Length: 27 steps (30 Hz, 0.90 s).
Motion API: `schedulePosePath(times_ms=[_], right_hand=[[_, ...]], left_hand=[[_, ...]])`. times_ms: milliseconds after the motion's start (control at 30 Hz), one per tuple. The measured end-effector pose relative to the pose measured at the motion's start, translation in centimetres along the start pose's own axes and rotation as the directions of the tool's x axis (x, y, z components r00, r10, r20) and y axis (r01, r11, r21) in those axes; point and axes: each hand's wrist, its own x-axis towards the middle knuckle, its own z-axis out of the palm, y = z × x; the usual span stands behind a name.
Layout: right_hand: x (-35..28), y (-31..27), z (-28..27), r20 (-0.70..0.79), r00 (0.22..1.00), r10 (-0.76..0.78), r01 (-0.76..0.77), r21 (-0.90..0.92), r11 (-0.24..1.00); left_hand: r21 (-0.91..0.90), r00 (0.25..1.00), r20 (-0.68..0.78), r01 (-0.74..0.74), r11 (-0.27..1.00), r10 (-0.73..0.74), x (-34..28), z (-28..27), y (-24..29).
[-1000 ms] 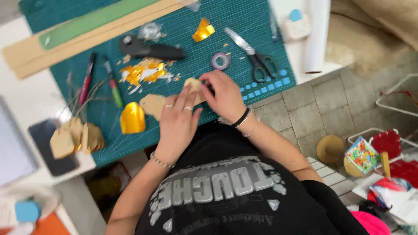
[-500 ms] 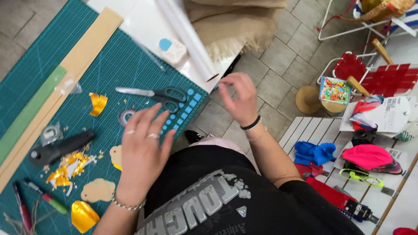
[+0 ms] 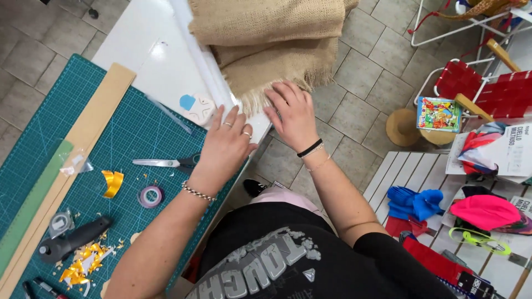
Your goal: The person assembles craft tags by threading twine through pre-cut holes in cardboard shapes. They repeatedly pull twine from a burlap sack, thread it through the tags, and place the finished items on a cutting mat.
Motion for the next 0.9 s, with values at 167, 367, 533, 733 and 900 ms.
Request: schedulePosePath(times_ms=[167, 367, 533, 733, 900], right_hand=[[-0.2, 0.9, 1.3, -0.035, 0.999, 0.028, -0.029, -0.033, 0.999], [1.0, 0.5, 1.4, -0.044, 0.999, 0.024, -0.029, -0.122, 0.992], [1.0, 0.5, 1.5, -0.047, 0.999, -0.002, -0.007, -0.198, 0.98], [1.7, 0.4, 1.5, -0.044, 0.999, -0.012, 0.001, -0.236, 0.972], [2.7, 0.5, 1.3, -0.034, 0.999, -0.035, 0.026, -0.235, 0.972]], left_hand=[[-0.06, 0.995, 0.077, 0.061, 0.996, -0.056, 1.9, -1.3, -1.0], [-0.2, 0.995, 0.082, 0.069, 0.977, -0.054, 6.9, 1.4, -4.9], [-0.178, 0.989, 0.15, 0.027, 0.984, 0.0, 10.1, 2.1, -6.9], [-0.329, 0.979, 0.203, 0.099, 0.939, -0.032, 10.9, 3.1, -8.6], [-0.318, 0.975, 0.208, 0.137, 0.938, -0.072, 10.6, 3.3, -8.4]])
